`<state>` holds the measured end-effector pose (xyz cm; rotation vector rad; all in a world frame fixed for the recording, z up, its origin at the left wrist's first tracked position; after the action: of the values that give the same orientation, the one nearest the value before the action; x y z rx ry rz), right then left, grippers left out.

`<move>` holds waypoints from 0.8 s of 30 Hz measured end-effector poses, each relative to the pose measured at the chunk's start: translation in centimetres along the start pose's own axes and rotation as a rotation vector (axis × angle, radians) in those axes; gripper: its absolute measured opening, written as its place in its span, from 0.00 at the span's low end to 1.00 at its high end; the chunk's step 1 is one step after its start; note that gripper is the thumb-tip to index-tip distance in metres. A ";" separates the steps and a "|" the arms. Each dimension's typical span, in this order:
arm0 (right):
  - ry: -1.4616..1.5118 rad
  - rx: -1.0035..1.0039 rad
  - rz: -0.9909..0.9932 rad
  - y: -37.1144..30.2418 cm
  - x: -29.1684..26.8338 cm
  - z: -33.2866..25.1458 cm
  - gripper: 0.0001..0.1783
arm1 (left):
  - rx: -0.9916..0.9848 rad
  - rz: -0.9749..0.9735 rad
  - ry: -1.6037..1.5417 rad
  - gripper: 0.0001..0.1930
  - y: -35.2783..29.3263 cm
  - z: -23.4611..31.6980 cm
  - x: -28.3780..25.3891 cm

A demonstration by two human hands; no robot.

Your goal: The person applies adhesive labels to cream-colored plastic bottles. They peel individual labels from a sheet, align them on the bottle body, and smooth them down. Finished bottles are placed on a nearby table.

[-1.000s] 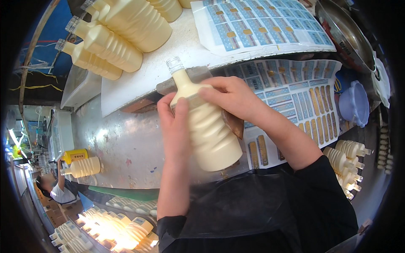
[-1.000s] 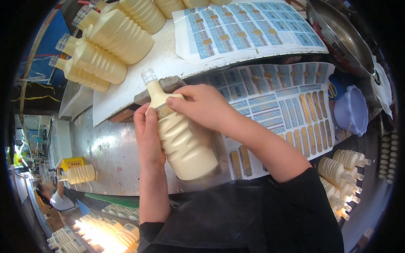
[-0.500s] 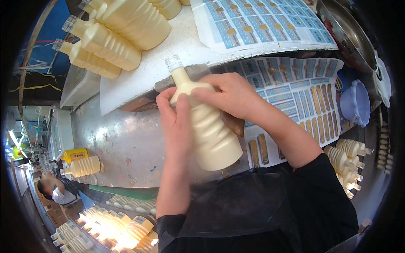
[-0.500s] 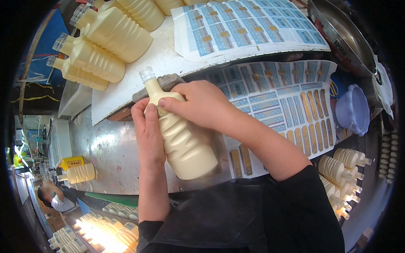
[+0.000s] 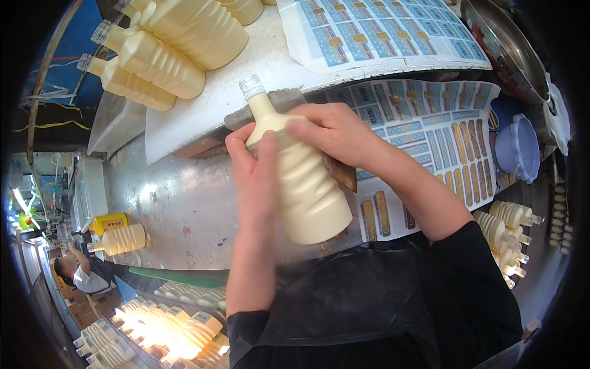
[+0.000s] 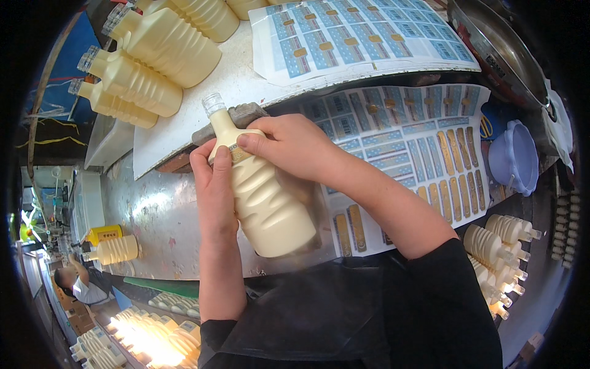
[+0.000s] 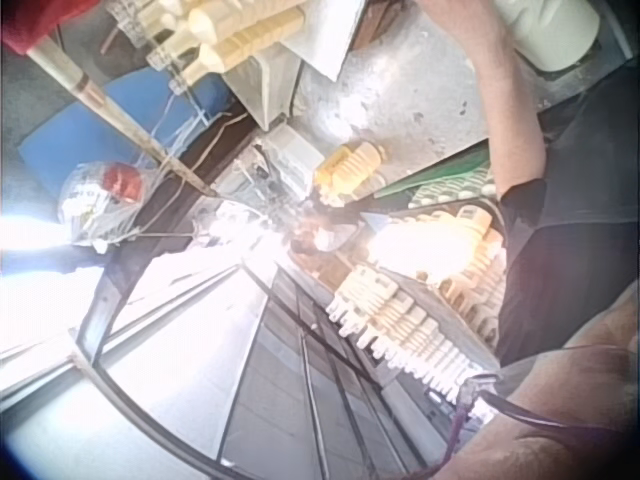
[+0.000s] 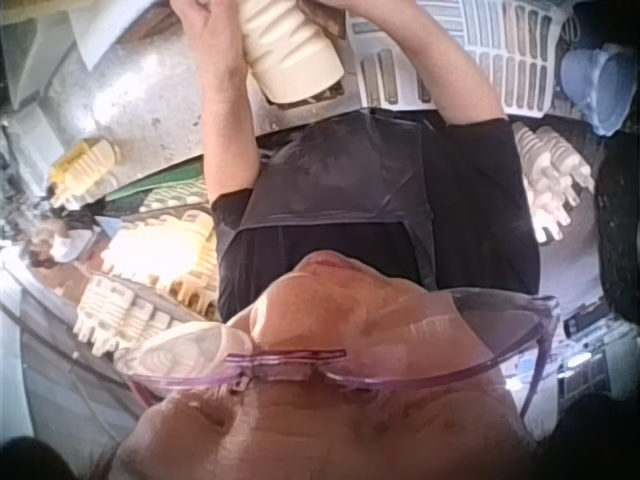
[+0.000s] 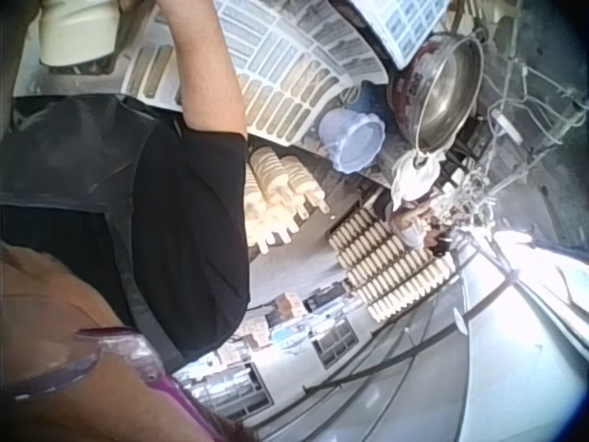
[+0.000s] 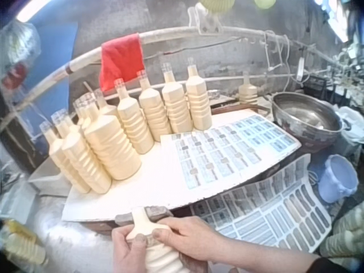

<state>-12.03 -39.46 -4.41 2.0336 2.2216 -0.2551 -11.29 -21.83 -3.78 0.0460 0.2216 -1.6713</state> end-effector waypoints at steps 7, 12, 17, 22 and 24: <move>-0.088 -0.086 0.010 0.0 0.0 0.2 0.23 | -0.049 0.019 0.045 0.28 0.3 0.3 0.0; -0.067 -0.123 0.009 -0.1 0.0 0.5 0.24 | -0.030 0.014 0.116 0.29 0.6 0.1 -0.2; -0.111 -0.043 -0.029 -0.8 0.0 -0.4 0.30 | -0.105 -0.121 -0.260 0.28 0.2 0.2 -0.6; -0.187 0.009 -0.059 -0.8 0.1 -1.1 0.35 | -0.146 -0.093 -0.197 0.27 -0.1 1.0 0.0; -0.086 -0.027 -0.064 -0.7 0.0 0.0 0.35 | -0.131 -0.061 -0.122 0.28 0.0 0.9 0.1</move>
<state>-12.73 -39.48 -4.41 1.9025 2.2282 -0.3111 -11.20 -22.09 -2.90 -0.1623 0.2419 -1.7103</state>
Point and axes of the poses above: each hand's wrist, its own y-axis towards the middle knuckle, its own x-axis out of the palm, z = x × y, the point moved 2 cm from there along y, towards the middle knuckle, and after that the axes turned 1 degree about -x, right-handed, at the moved point
